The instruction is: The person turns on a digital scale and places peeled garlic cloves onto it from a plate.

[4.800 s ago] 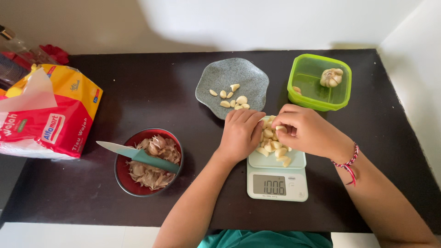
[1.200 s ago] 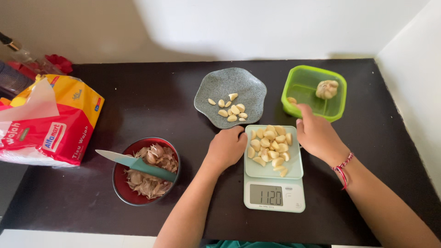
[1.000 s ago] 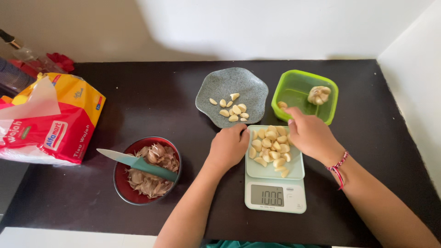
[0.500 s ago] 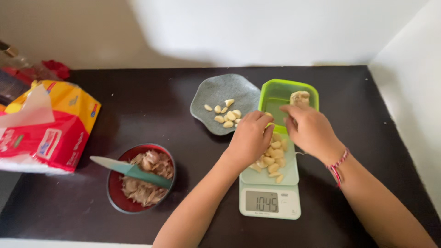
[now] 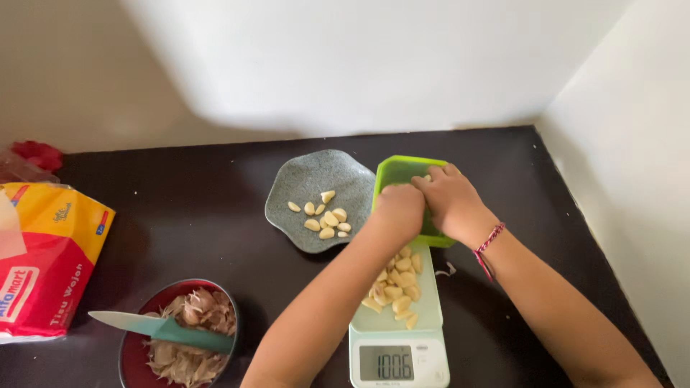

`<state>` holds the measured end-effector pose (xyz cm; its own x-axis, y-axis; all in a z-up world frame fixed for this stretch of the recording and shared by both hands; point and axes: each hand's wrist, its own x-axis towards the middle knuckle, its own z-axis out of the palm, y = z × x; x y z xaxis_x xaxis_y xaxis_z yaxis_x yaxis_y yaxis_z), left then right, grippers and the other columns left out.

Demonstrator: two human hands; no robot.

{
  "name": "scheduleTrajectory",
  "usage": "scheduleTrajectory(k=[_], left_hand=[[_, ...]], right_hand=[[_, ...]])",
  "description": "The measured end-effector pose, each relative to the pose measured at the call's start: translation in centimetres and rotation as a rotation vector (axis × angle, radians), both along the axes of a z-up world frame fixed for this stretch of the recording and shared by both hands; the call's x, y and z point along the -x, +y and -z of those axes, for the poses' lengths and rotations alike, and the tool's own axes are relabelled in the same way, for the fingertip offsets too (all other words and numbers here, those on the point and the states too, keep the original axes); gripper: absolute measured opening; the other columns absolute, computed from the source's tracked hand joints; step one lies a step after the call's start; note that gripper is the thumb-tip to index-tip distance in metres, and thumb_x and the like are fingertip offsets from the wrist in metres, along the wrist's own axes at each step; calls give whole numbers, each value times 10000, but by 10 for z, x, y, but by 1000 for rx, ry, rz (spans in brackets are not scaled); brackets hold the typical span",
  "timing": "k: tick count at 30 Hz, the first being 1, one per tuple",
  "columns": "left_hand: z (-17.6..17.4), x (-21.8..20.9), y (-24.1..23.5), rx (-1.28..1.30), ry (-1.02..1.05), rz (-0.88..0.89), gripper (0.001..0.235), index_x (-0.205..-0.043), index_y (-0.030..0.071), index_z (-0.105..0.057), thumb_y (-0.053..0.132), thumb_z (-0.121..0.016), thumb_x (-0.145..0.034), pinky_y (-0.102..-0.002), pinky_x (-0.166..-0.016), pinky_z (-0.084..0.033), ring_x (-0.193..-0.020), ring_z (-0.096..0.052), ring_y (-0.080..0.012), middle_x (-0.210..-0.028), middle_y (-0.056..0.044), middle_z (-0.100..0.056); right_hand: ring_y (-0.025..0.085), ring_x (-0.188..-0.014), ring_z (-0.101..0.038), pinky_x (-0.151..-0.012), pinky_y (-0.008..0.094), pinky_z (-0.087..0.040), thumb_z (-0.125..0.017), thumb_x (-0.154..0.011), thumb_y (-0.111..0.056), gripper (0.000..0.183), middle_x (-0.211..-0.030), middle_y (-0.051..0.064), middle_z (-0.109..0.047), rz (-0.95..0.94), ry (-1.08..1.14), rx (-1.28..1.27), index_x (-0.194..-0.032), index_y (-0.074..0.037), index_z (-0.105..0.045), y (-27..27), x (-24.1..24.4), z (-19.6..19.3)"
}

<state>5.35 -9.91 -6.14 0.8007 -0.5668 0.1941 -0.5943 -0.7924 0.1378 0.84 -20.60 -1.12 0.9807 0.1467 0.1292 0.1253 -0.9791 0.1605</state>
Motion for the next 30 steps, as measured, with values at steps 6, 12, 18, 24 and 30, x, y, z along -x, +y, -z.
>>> scheduleTrajectory(k=[6,12,18,24,30], left_hand=[[17,-6,-4,-22,89,84,107,-739,-5,-724,18,-651,-814,-582,-586,-612,-716,-701,-412,-672,-166,-657],[15,-7,6,-51,53,213,196,-838,27,-764,54,-574,-875,-583,-713,-618,-794,-720,-470,-777,-158,-708],[-62,17,31,1,326,167,331,-1223,-141,-636,-103,-605,-896,-688,-826,-569,-993,-655,-580,-1201,-288,-499],[-74,5,47,356,410,171,452,-1296,-68,-568,56,-562,-862,-622,-940,-566,-1057,-666,-567,-1161,-276,-602],[-126,48,86,1051,1017,10,689,-1500,29,-491,163,-581,-831,-379,-825,-638,-932,-695,-279,-1133,-251,-673]], right_hand=[[356,-1066,-554,-798,398,-599,-670,-830,-71,246,-1009,149,-630,57,-7,51,-1071,-96,-708,-12,-9,17],[331,-1047,-546,-870,416,-508,-623,-890,-183,192,-980,131,-636,27,-73,143,-1063,-170,-705,-10,-8,21],[466,-986,-632,-832,549,-565,-676,-820,-222,334,-1022,211,-604,44,-3,-268,-1136,-129,-624,1,10,-13],[507,-1072,-669,-889,597,-553,-816,-806,-245,627,-1170,292,-673,220,-54,-704,-1359,-73,-575,16,34,-61],[309,-982,-707,-857,397,-589,-931,-799,-243,642,-1139,275,-683,178,-156,-1249,-1249,-7,-538,31,55,-73]])
